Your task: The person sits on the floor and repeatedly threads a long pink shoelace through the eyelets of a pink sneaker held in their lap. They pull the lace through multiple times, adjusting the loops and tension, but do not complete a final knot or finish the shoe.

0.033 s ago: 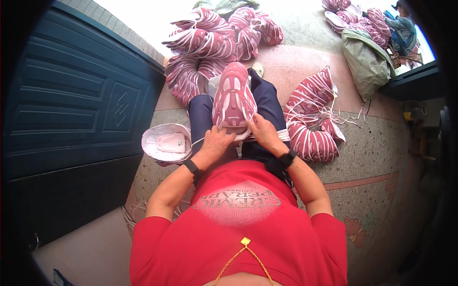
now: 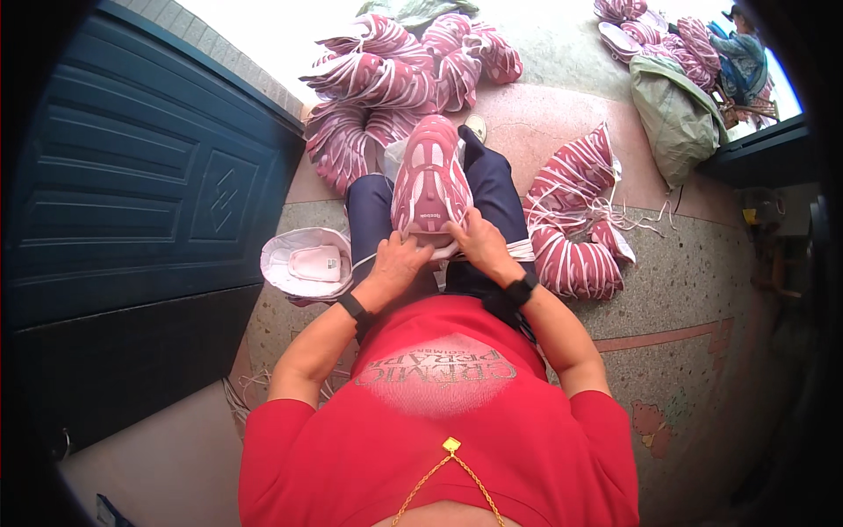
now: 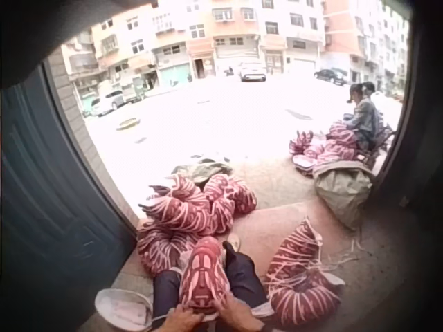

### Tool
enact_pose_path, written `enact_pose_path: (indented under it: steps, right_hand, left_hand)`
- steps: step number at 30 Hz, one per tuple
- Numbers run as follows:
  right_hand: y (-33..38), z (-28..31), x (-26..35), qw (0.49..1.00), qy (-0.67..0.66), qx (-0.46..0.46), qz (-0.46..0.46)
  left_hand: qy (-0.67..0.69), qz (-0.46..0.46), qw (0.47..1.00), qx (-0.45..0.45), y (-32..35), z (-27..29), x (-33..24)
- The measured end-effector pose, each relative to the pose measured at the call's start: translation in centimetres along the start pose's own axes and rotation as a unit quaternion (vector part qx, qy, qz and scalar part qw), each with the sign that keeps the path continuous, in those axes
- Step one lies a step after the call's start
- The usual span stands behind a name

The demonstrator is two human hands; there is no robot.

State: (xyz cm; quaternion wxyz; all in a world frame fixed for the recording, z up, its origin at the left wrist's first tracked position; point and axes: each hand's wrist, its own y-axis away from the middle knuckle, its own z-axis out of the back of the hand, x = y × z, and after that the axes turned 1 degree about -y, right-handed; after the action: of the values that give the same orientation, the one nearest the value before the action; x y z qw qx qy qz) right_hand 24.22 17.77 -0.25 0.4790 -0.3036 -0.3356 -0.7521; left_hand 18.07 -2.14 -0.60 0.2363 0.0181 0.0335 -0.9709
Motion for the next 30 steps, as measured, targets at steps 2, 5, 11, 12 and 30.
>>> enact_pose_path:
  steps: [2,5,11,12,30]
  right_hand:
    - [-0.9,-1.2,0.6,0.999,0.033,0.018,-0.029]
    - [-2.3,-1.7,0.1,0.995,0.078,0.045,-0.051]
    - [-3.4,-1.1,-1.5,0.998,0.051,0.020,0.022]
    - [-3.5,-0.8,-1.7,0.998,0.034,0.026,0.037]
    - [-12.3,1.3,0.4,0.995,-0.004,0.066,0.077]
  left_hand:
    - [-0.002,0.015,1.000,0.006,-0.2,-0.2,0.1]
    - [0.006,0.040,0.999,0.003,-0.9,-0.8,-0.2]
    - [0.064,0.049,0.996,0.048,-1.6,-2.2,0.4]
    - [0.072,0.041,0.996,0.037,-1.5,-2.3,0.8]
    - [0.332,0.075,0.938,-0.066,-10.8,2.9,8.9]
